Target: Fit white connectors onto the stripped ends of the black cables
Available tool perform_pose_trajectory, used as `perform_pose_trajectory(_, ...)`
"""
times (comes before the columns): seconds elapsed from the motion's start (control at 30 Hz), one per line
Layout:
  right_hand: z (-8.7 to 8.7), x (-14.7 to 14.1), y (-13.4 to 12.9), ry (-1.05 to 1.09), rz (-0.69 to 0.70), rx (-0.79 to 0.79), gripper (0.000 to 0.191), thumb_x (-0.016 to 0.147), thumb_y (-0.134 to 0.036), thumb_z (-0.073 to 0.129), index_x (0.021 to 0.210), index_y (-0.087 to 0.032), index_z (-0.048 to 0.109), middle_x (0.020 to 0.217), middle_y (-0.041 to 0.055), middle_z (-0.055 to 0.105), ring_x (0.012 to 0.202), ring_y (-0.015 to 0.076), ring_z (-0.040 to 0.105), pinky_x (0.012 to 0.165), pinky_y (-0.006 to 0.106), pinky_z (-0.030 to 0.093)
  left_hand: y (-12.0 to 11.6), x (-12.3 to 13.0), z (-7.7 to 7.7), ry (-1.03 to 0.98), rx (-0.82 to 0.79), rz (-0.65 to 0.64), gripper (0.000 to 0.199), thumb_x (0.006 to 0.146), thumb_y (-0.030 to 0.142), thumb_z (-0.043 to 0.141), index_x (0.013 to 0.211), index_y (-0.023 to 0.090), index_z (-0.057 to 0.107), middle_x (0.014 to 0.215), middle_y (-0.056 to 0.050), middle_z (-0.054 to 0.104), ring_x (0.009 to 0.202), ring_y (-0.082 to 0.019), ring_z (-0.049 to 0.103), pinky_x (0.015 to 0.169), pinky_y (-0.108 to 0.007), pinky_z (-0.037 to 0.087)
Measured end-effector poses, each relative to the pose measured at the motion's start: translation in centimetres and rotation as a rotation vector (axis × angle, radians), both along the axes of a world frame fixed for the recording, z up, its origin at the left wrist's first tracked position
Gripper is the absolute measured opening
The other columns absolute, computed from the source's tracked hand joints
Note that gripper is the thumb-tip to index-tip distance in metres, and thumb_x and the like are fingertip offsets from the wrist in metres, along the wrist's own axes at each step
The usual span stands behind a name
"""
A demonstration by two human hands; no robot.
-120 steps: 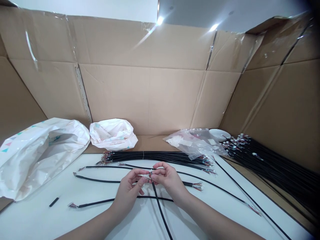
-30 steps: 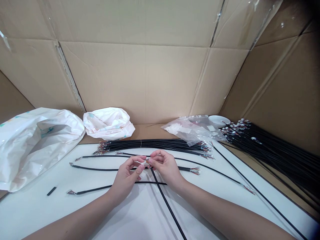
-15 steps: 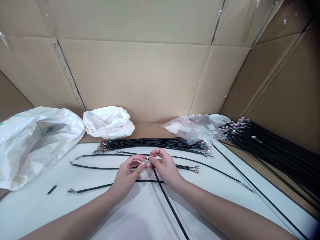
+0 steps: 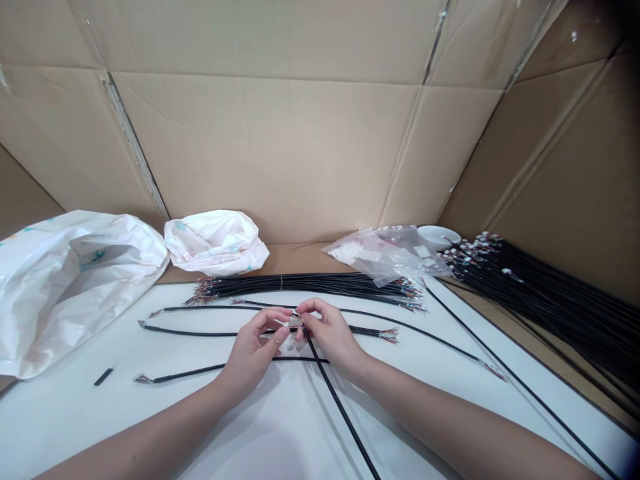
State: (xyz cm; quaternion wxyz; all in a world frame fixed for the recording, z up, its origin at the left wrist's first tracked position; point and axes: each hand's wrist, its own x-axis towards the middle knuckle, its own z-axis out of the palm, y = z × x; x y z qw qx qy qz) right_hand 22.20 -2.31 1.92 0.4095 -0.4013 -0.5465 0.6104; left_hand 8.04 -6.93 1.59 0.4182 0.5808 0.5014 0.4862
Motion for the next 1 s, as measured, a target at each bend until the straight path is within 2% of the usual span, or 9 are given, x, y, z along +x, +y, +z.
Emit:
perform_pose_trajectory(0.17, 0.8, 0.1, -0.1, 0.007, 0.05, -0.097, 0.015, 0.068, -0.028, 0.052, 0.077, -0.015, 0.053, 0.052, -0.0025, 0.052, 0.047, 0.0099, 0.05, 0.05, 0.022, 0.035, 0.0, 0.0, 0.0, 0.009, -0.005, 0.0, 0.022, 0.079, 0.039, 0.054, 0.087, 0.018, 0.055, 0.11, -0.007, 0.054, 0.081, -0.015, 0.055, 0.055, -0.02, 0.046)
perform_pose_trajectory(0.37, 1.5, 0.6, -0.2, -0.11, 0.109, -0.062, 0.02, 0.069, -0.034, 0.056, 0.074, -0.015, 0.053, 0.046, -0.0036, 0.05, 0.044, 0.008, 0.041, 0.047, 0.02, 0.025, -0.1, -0.1, 0.0, 0.016, 0.011, -0.013, 0.019, 0.08, 0.038, 0.053, 0.088, 0.02, 0.056, 0.105, -0.004, 0.056, 0.072, -0.011, 0.053, 0.055, -0.019, 0.044)
perform_pose_trajectory(0.53, 1.5, 0.5, -0.2, -0.022, 0.103, -0.101, 0.024, 0.064, -0.036, 0.059, 0.073, -0.015, 0.05, 0.054, -0.0019, 0.054, 0.052, 0.01, 0.049, 0.054, 0.021, 0.031, 0.0, 0.0, -0.1, 0.022, 0.014, -0.009, 0.019, 0.081, 0.038, 0.053, 0.088, 0.02, 0.056, 0.105, -0.003, 0.055, 0.071, -0.01, 0.052, 0.055, -0.019, 0.043)
perform_pose_trajectory(0.77, 1.5, 0.4, -0.1, 0.091, 0.111, -0.187, 0.03, 0.062, -0.039, 0.062, 0.073, -0.015, 0.049, 0.054, -0.001, 0.055, 0.053, 0.0098, 0.051, 0.054, 0.021, 0.031, 0.0, 0.0, -0.1, 0.031, 0.002, 0.004, 0.024, 0.08, 0.039, 0.053, 0.092, 0.019, 0.055, 0.101, -0.005, 0.055, 0.071, -0.012, 0.052, 0.055, -0.02, 0.044)
perform_pose_trajectory(0.93, 1.4, 0.4, 0.0, 0.185, 0.122, -0.223, 0.032, 0.058, -0.038, 0.068, 0.071, -0.014, 0.051, 0.064, -0.0003, 0.055, 0.058, 0.0107, 0.054, 0.057, 0.023, 0.036, 0.0, 0.1, 0.2, 0.034, -0.028, 0.001, 0.025, 0.081, 0.041, 0.05, 0.09, 0.018, 0.054, 0.113, -0.008, 0.053, 0.076, -0.013, 0.054, 0.056, -0.021, 0.046)
perform_pose_trajectory(1.0, 1.3, 0.4, 0.0, 0.18, 0.116, -0.221, 0.032, 0.058, -0.038, 0.068, 0.071, -0.014, 0.052, 0.065, -0.0002, 0.056, 0.058, 0.0105, 0.055, 0.057, 0.023, 0.037, 0.0, 0.1, 0.2, 0.041, -0.026, 0.003, 0.026, 0.081, 0.041, 0.05, 0.09, 0.018, 0.055, 0.112, -0.008, 0.053, 0.081, -0.015, 0.055, 0.057, -0.021, 0.047)
